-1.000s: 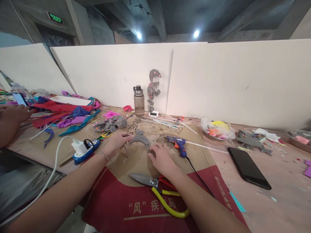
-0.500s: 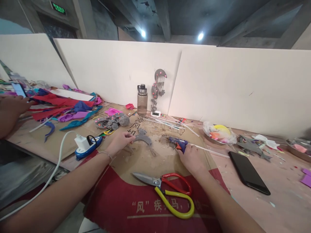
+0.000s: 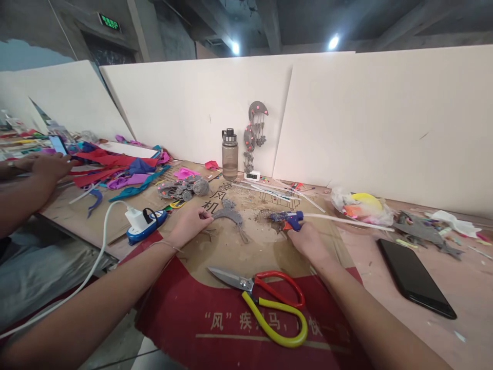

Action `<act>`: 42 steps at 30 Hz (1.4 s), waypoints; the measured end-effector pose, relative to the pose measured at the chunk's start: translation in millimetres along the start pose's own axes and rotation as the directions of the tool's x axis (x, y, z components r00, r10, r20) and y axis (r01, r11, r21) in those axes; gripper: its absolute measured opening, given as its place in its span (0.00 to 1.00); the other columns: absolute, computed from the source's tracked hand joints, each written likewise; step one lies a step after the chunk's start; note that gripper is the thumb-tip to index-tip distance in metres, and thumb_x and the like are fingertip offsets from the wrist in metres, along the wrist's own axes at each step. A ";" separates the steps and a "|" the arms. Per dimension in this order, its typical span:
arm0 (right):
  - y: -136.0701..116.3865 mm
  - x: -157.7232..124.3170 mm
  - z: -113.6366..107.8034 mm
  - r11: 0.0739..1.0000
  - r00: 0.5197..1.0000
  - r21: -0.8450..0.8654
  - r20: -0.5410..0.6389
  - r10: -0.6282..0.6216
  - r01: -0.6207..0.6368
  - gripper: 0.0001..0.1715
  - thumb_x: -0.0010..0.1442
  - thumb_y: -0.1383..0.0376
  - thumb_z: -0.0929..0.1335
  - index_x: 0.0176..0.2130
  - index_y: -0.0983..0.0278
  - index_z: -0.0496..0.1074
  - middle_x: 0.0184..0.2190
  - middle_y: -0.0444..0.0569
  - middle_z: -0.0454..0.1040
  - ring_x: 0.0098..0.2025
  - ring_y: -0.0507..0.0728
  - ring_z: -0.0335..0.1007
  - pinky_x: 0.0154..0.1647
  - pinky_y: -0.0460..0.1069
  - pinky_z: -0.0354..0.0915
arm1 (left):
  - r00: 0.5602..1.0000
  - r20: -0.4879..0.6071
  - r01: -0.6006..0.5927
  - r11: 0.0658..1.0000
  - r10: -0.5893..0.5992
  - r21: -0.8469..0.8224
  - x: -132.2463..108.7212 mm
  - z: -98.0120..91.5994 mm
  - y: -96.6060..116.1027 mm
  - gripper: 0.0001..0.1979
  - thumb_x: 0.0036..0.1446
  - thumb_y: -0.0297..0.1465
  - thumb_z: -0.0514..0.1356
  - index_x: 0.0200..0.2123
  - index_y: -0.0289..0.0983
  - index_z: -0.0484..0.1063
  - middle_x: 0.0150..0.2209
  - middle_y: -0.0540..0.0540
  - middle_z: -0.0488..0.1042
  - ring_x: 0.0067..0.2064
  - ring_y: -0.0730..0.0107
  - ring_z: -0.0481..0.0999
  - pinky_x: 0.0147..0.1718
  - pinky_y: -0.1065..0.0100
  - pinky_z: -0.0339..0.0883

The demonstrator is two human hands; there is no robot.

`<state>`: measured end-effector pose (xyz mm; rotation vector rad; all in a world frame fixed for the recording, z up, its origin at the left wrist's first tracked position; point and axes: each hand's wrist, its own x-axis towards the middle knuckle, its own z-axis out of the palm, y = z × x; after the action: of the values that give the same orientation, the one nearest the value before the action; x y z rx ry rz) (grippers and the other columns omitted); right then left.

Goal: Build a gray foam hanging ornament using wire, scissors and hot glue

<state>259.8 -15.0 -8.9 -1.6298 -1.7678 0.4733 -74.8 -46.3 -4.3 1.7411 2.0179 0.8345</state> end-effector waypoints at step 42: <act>-80.3 8.1 84.6 0.712 0.872 0.685 0.434 -0.225 -0.157 0.19 0.52 0.58 0.68 0.42 0.62 0.62 0.33 0.44 0.76 0.19 0.46 0.59 0.20 0.44 0.57 | 0.991 0.026 -0.132 0.975 0.129 0.181 -3.2 9.4 -2.3 0.09 0.54 0.34 0.58 0.30 0.37 0.77 0.31 0.46 0.79 0.32 0.67 0.73 0.31 0.70 0.58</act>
<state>143.5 -4.3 -12.8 -0.9488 -1.6215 1.4623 -70.2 -47.6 -13.3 1.9926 2.0451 0.6921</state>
